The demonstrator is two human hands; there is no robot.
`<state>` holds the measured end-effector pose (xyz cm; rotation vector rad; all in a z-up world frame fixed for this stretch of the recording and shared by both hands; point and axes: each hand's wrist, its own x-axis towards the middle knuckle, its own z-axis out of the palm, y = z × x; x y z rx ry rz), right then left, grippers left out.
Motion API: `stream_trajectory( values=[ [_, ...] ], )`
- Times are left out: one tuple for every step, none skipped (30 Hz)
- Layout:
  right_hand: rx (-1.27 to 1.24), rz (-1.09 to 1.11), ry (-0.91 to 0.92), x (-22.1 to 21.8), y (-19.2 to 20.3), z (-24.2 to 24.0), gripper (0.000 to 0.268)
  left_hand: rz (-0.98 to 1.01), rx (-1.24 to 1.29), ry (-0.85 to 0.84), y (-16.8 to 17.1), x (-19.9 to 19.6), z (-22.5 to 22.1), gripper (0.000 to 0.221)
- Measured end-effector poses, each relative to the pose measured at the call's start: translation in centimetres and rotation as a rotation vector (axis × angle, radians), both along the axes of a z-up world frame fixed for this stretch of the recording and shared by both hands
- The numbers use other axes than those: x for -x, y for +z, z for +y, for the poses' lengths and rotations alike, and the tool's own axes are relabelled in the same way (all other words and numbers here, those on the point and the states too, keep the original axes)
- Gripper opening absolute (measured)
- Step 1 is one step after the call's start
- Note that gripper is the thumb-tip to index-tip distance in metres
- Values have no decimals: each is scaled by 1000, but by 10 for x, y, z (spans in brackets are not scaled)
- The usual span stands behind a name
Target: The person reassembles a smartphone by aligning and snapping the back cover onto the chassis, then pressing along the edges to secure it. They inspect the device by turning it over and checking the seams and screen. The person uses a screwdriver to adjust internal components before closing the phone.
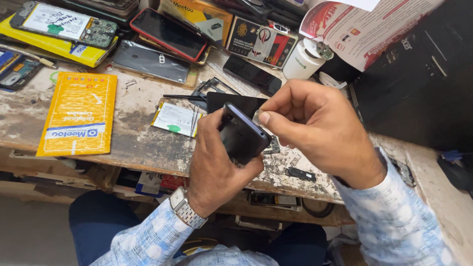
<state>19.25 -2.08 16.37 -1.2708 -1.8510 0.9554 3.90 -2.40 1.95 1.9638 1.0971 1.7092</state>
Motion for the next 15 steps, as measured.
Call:
stream_trajectory(
  values=[
    [16,-30,5,0,4,1,12,-3,-3,-3,0,-1,0,91],
    [32,-59,9,0,7,3,12,-5,-5,-8,0,-1,0,91],
    [78,-73,19,0,11,6,11,-7,-7,-13,-1,-2,0,91],
    [126,-87,31,0,15,9,11,9,-29,-1,-1,-2,0,93],
    [173,-100,43,0,18,12,11,24,-51,11,-2,-2,1,94],
    [199,-98,53,1,20,14,11,40,-74,24,-3,-2,1,96],
    [225,-97,62,1,21,16,11,46,-70,23,-4,-2,1,96],
    [248,-97,73,1,22,18,11,51,-68,24,-5,-1,2,97],
    [211,-96,102,2,21,17,10,56,-66,25,-6,0,3,97],
    [174,-96,132,3,18,16,10,63,-59,24,-7,0,3,97],
    [138,-96,162,3,15,15,10,70,-52,22,-8,0,4,97],
    [94,-137,167,3,12,14,9,78,-44,22,-9,1,4,97],
    [49,-178,173,4,9,13,9,75,-39,16,-10,2,4,97],
    [7,-218,176,4,6,13,8,73,-32,9,-11,2,4,96],
    [130,-141,178,3,5,17,9,71,-25,2,-12,3,4,96]
  ],
)
